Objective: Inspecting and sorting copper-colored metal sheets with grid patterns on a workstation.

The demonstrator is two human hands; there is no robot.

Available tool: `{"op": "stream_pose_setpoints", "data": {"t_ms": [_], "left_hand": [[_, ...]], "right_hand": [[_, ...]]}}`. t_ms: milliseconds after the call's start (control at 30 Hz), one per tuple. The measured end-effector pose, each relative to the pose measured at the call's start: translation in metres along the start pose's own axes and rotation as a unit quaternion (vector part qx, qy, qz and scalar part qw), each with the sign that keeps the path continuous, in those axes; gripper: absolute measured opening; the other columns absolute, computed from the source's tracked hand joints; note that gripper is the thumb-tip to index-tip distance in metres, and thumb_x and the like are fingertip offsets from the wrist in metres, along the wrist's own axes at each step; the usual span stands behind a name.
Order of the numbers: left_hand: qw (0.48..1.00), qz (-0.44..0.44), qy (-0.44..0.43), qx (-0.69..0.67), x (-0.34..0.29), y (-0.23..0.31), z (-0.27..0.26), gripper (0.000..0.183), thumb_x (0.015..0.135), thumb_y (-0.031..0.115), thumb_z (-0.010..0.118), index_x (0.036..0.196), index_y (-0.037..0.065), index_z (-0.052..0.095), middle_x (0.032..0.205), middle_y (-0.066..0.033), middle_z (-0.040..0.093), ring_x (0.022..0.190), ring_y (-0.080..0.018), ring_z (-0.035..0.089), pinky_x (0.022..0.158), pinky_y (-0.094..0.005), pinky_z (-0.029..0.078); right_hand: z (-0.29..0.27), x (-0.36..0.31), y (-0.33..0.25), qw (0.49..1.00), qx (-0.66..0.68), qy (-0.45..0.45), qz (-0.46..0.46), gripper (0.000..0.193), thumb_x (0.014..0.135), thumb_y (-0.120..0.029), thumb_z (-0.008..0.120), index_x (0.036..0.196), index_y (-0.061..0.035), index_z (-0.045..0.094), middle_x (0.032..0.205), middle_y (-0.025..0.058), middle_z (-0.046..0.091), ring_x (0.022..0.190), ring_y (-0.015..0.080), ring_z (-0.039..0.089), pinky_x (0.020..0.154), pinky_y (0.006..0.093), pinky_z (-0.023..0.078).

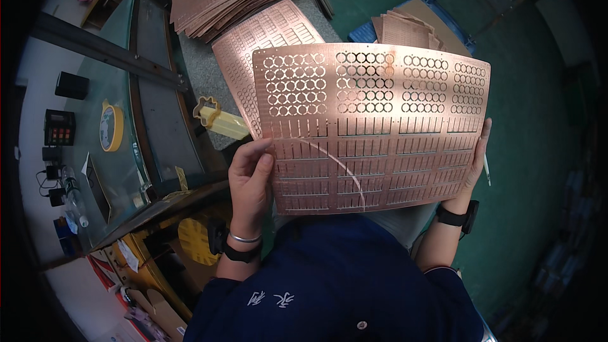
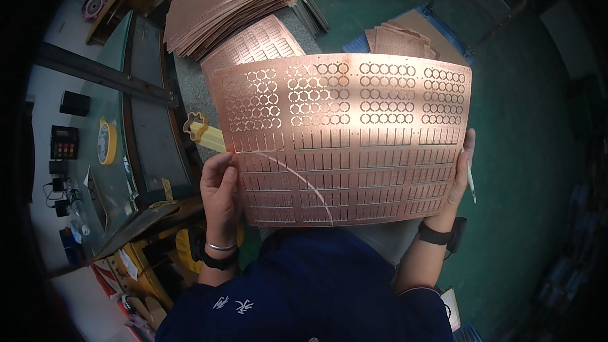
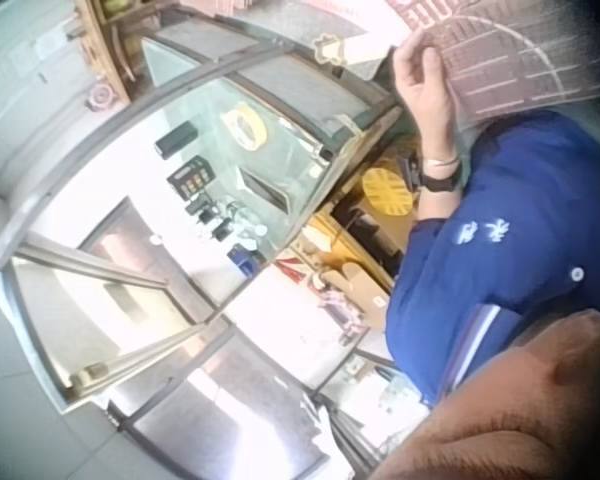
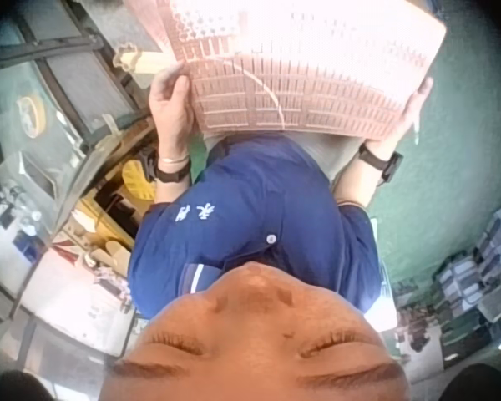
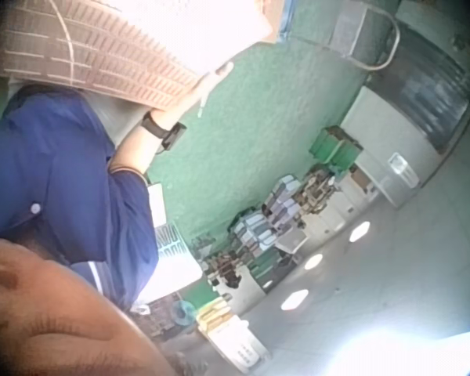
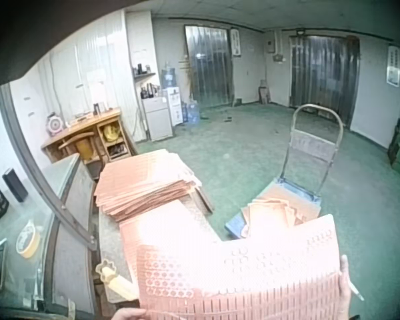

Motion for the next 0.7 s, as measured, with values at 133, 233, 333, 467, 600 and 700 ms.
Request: {"op": "stream_pose_setpoints", "data": {"t_ms": [133,233,333,467,600,700], "left_hand": [[1.000,0.013,0.001,-0.006,0.000,0.003,0.001,0.018,0.088,0.003,0.055,0.106,0.001,0.057,0.100,-0.0048,0.061,0.093,-0.0101,0.056,0.085,-0.0238,0.043],[1.000,0.011,0.000,-0.005,-0.001,0.000,-0.001,0.021,0.088,0.002,0.054,0.109,0.001,0.055,0.100,-0.0050,0.061,0.093,-0.0099,0.056,0.085,-0.0240,0.043],[1.000,0.003,-0.005,-0.013,-0.001,0.003,0.004,0.032,0.090,0.005,0.053,0.121,0.002,0.047,0.105,-0.0073,0.060,0.096,-0.0117,0.056,0.087,-0.0258,0.043],[0.988,-0.074,-0.035,-0.128,0.009,0.004,0.024,0.056,0.090,0.015,0.053,0.138,0.004,0.025,0.125,-0.0158,0.049,0.111,-0.0203,0.053,0.095,-0.0326,0.042],[0.959,-0.204,-0.096,-0.170,0.000,-0.030,0.010,0.056,0.092,0.023,0.050,0.137,-0.001,0.025,0.130,-0.0156,0.045,0.115,-0.0224,0.050,0.093,-0.0335,0.044],[0.956,-0.203,-0.088,-0.191,-0.002,-0.033,0.015,0.052,0.093,0.023,0.049,0.135,-0.001,0.028,0.130,-0.0144,0.045,0.115,-0.0220,0.050,0.093,-0.0345,0.045]], "right_hand": [[0.002,-0.001,-0.006,1.000,0.019,-0.006,-0.009,0.038,0.094,-0.026,0.043,0.131,-0.0208,0.042,0.136,0.0055,0.040,0.123,0.0214,0.042,0.098,0.0404,0.043],[0.021,-0.005,-0.011,0.998,0.054,0.010,-0.018,0.029,0.092,-0.018,0.049,0.120,-0.0130,0.048,0.122,0.0091,0.052,0.112,0.0206,0.053,0.092,0.0353,0.050],[0.024,-0.005,-0.012,0.999,0.036,0.006,-0.021,0.030,0.092,-0.017,0.048,0.121,-0.0128,0.046,0.121,0.0109,0.053,0.110,0.0214,0.054,0.090,0.0354,0.050],[0.013,0.001,-0.011,0.999,-0.034,0.031,0.000,0.037,0.092,-0.017,0.047,0.126,-0.0067,0.039,0.122,0.0174,0.051,0.110,0.0256,0.054,0.090,0.0391,0.050],[0.033,0.014,-0.003,0.996,-0.068,0.003,0.060,0.048,0.096,-0.029,0.035,0.137,-0.0047,0.027,0.134,0.0190,0.040,0.118,0.0279,0.048,0.095,0.0404,0.045],[0.052,0.014,0.009,0.990,0.095,-0.021,0.104,0.053,0.097,-0.041,0.026,0.139,-0.0091,0.027,0.141,0.0139,0.033,0.126,0.0276,0.039,0.101,0.0421,0.038]]}}
Point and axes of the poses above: each hand's wrist, its own x-axis towards the middle knuckle, its own z-axis out of the palm, y = z × x, the point moved 6 cm from there along x, towards the middle knuckle
